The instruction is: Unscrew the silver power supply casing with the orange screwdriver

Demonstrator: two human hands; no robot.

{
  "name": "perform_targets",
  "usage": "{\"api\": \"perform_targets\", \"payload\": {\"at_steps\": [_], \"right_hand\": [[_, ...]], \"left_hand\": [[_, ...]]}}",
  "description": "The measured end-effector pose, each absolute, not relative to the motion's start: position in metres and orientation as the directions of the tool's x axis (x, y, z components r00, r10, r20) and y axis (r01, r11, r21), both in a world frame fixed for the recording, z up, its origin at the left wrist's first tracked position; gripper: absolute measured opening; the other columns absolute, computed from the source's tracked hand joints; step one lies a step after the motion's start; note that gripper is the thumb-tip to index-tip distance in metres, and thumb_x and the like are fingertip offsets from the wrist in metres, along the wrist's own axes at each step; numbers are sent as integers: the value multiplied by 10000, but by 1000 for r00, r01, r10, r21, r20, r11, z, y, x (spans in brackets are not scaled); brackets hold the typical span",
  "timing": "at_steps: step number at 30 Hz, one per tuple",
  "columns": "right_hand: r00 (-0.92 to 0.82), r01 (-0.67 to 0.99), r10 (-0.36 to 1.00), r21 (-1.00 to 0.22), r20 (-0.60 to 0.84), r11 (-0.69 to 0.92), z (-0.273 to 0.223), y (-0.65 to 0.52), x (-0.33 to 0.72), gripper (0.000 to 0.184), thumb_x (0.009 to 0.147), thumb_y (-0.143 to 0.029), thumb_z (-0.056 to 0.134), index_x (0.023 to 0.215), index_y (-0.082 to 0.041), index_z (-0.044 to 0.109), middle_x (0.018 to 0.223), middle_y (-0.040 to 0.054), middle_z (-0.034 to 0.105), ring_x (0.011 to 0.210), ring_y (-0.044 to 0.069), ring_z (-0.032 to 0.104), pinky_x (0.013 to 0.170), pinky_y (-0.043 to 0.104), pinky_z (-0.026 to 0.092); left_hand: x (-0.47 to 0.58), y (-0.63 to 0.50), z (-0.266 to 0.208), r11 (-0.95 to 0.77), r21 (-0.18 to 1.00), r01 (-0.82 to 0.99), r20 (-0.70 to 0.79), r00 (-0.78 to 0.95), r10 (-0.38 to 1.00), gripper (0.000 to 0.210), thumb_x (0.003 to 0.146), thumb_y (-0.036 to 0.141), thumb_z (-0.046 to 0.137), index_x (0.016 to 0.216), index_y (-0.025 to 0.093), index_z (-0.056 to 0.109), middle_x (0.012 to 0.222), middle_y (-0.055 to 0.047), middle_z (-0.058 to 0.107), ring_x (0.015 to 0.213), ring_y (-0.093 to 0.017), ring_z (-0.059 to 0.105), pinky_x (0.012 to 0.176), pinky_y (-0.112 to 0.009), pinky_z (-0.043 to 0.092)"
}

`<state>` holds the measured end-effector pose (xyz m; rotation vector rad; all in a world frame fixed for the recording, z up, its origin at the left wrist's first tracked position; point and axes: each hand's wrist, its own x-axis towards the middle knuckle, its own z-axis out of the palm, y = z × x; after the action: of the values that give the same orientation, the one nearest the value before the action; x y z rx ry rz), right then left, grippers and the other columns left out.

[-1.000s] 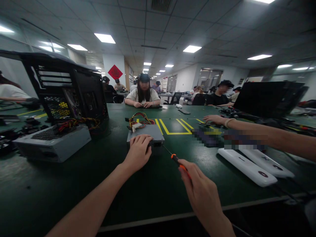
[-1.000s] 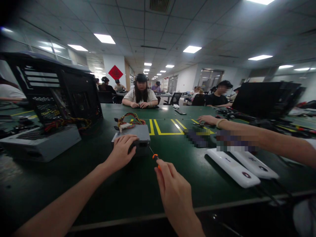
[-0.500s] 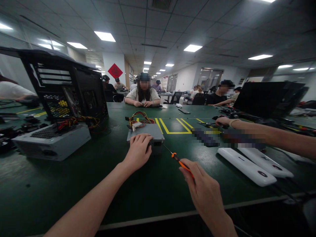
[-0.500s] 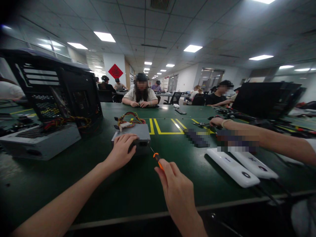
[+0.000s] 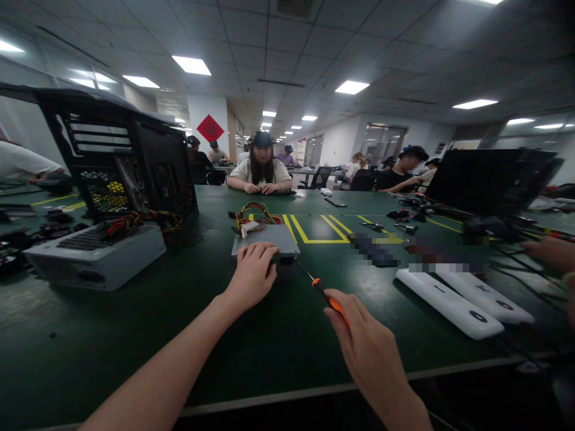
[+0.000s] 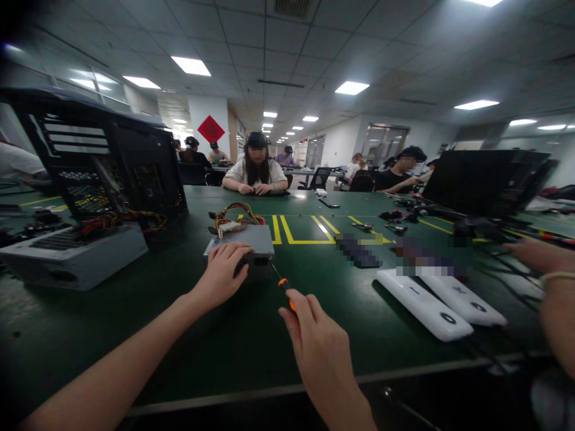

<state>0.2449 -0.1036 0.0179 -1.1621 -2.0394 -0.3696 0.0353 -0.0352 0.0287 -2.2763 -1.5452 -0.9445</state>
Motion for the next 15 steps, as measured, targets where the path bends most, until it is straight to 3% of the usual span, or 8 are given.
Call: {"api": "perform_targets", "payload": {"at_steps": [8, 15], "right_hand": [[-345, 773, 660, -197, 668, 603, 22, -112, 236, 272, 898, -231, 289, 1114, -170, 443, 1056, 126, 520, 773, 156, 627, 589, 266, 545], [-331, 810, 639, -139, 694, 570, 18, -105, 240, 229, 916, -311, 310, 1051, -179, 440, 910, 86, 598, 701, 167, 641, 574, 280, 546]], "left_hand": [[35, -34, 28, -415, 156, 896, 629, 234, 741, 310, 787, 174, 443, 1088, 222, 496, 1151, -55, 522, 1069, -219, 439, 903, -398, 291], [34, -35, 29, -419, 158, 894, 624, 239, 744, 307, 795, 178, 431, 1093, 216, 493, 1152, -57, 521, 1074, -216, 438, 909, -400, 288]]}}
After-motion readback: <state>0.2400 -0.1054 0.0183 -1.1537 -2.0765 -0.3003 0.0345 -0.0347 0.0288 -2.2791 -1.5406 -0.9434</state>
